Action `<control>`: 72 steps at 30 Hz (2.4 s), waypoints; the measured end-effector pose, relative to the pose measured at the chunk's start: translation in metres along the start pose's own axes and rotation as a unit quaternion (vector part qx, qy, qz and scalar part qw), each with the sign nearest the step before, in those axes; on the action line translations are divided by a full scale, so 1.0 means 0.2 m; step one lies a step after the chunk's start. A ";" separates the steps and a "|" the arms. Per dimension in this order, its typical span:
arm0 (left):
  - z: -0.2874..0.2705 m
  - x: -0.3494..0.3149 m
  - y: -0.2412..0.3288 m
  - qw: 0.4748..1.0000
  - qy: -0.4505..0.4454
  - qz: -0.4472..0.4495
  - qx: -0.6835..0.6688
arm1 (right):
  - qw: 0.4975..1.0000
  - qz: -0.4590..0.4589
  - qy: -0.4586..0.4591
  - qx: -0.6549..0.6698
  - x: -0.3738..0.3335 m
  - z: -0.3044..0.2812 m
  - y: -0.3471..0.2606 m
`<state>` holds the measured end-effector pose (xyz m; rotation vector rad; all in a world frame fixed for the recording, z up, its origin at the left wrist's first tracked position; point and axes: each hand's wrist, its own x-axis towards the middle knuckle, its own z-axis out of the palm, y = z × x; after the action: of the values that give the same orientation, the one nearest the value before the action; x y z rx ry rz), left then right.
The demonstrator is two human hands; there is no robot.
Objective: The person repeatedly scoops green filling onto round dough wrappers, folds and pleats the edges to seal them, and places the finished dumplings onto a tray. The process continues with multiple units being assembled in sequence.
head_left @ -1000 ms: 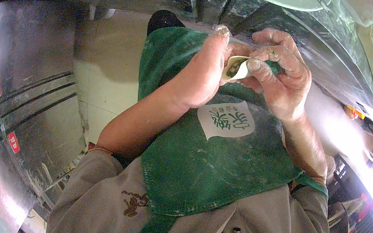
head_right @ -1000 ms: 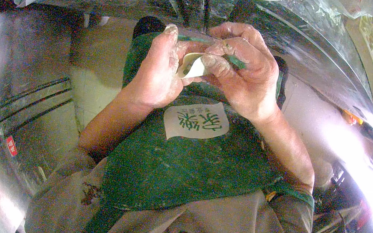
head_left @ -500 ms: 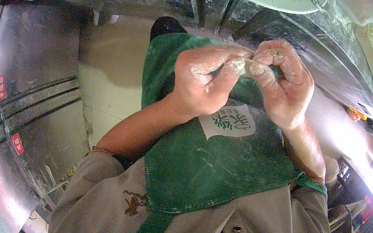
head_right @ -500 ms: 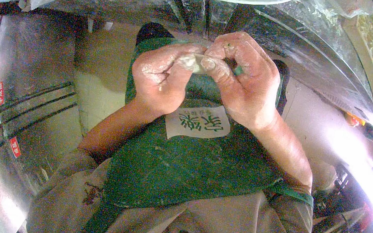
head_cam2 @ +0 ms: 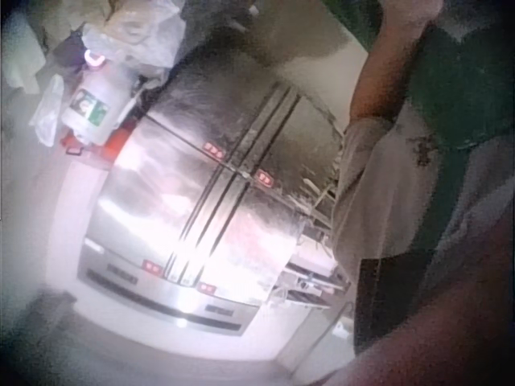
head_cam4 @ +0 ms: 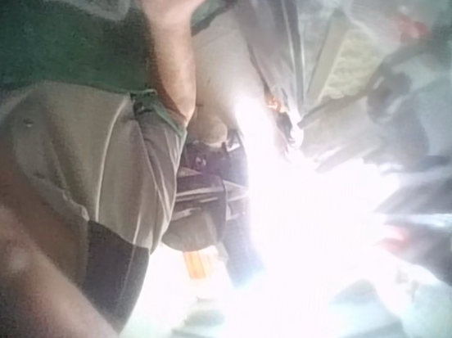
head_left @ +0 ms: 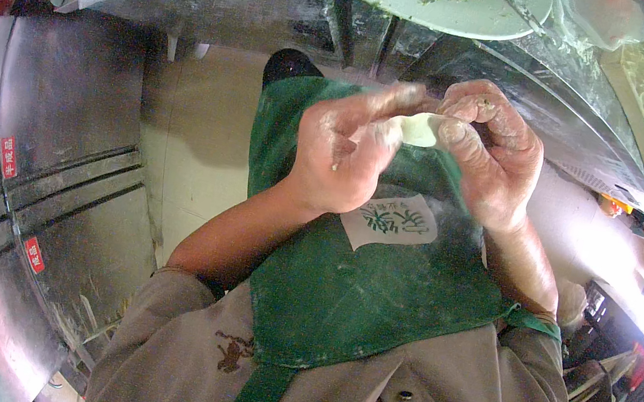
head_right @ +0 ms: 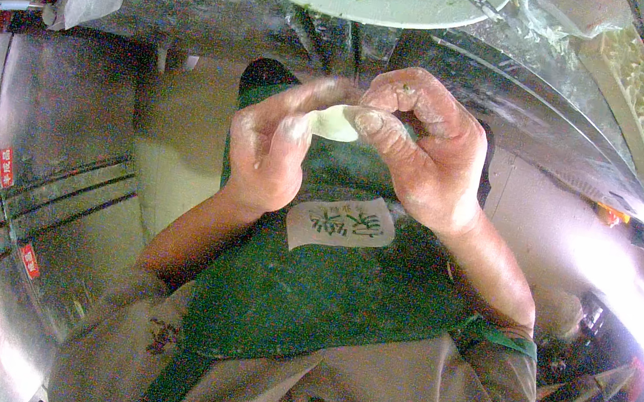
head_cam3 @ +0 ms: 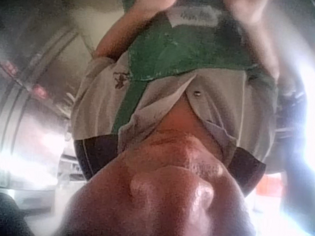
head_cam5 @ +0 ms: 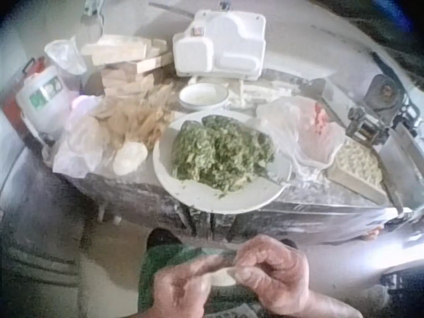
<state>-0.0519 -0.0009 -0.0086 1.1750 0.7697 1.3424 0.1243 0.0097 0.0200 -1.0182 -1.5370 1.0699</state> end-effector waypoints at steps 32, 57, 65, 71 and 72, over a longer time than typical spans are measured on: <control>0.03 -0.02 0.15 0.994 -0.021 0.100 0.033 | 0.951 -0.260 -0.015 -0.165 0.04 -0.05 -0.13; 0.14 0.04 -0.01 0.983 -0.070 -0.110 -0.129 | 0.974 0.088 -0.022 0.208 -0.08 0.09 0.06; 0.14 0.08 0.00 0.992 -0.119 0.020 0.022 | 0.956 0.115 -0.012 0.268 -0.10 0.09 0.04; 0.13 0.05 -0.05 0.995 -0.101 -0.003 0.024 | 0.979 0.104 0.035 0.172 -0.09 0.14 0.02; 0.13 0.06 -0.05 0.994 -0.098 0.006 0.042 | 0.984 0.089 0.041 0.150 -0.07 0.15 0.01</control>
<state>-0.0229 0.0069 -0.0092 1.3586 0.6826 1.1933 0.0989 -0.0082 0.0095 -0.9879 -1.1903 1.3232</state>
